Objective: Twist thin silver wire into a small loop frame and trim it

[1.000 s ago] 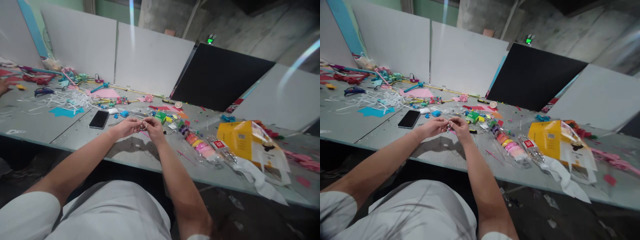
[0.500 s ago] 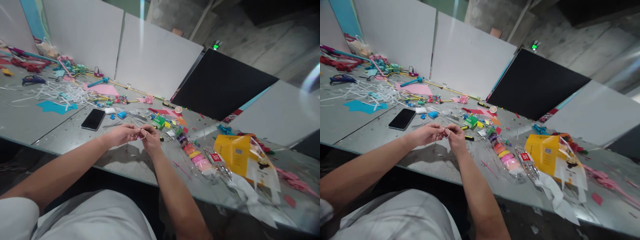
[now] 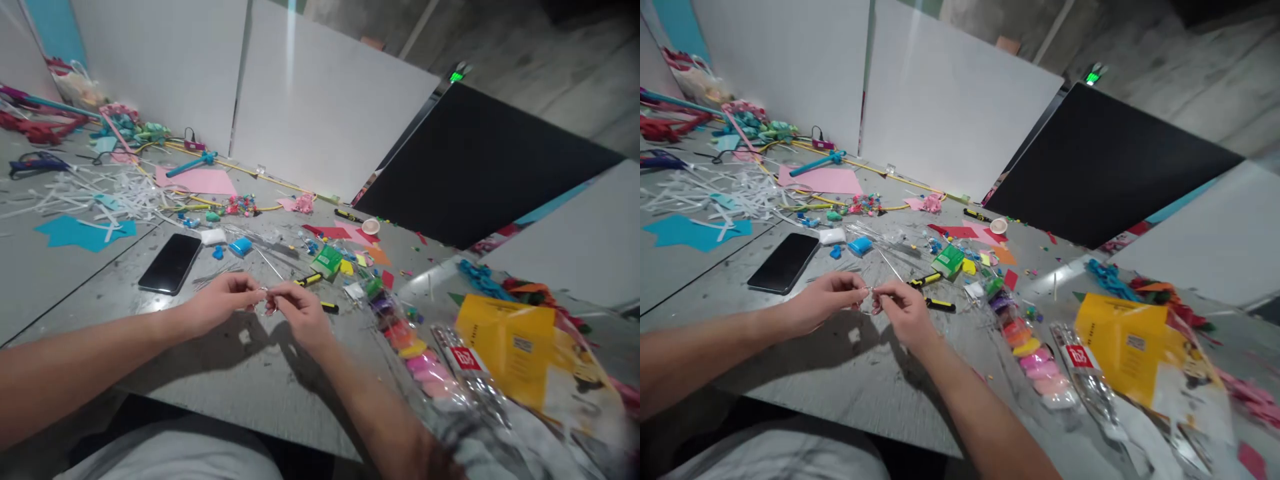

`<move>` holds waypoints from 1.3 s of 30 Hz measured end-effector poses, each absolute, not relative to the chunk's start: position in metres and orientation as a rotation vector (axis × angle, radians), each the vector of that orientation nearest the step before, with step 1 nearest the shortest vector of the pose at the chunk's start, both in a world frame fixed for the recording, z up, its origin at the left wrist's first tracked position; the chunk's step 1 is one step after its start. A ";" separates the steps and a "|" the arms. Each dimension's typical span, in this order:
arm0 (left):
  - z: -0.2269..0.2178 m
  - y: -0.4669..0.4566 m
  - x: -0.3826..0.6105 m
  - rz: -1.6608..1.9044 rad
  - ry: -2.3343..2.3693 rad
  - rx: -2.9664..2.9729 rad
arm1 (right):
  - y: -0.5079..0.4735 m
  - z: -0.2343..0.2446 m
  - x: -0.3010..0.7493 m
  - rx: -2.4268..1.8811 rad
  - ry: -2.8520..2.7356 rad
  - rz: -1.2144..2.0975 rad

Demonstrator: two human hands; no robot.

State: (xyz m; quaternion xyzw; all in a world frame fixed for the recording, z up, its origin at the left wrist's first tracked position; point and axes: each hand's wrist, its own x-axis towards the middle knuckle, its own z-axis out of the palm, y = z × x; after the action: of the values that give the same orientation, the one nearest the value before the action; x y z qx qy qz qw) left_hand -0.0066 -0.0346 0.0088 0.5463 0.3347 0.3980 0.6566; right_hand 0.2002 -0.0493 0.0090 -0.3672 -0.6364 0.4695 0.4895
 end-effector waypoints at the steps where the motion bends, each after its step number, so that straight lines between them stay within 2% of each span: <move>1: 0.005 -0.034 -0.007 0.903 0.799 1.268 | -0.050 0.007 0.200 -0.896 -1.570 1.112; 5: -0.002 -0.035 -0.006 0.873 0.890 1.262 | -0.052 0.001 0.199 -0.893 -1.692 0.874; 13: -0.001 -0.038 0.001 0.822 1.010 1.290 | -0.051 -0.009 0.199 -0.941 -1.755 0.614; 29: 0.000 -0.040 0.000 0.908 1.008 1.800 | -0.065 -0.008 0.194 -1.123 -1.767 0.608; 39: -0.006 -0.033 -0.001 0.879 0.969 1.816 | -0.070 -0.012 0.195 -1.152 -1.738 0.588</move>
State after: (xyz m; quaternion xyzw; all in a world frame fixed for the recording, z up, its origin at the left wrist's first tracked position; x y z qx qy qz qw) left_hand -0.0006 -0.0328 -0.0065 0.7299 0.3897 0.3534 0.4364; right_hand 0.1952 -0.0697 -0.0118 -0.4699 -0.7087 0.2396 0.4686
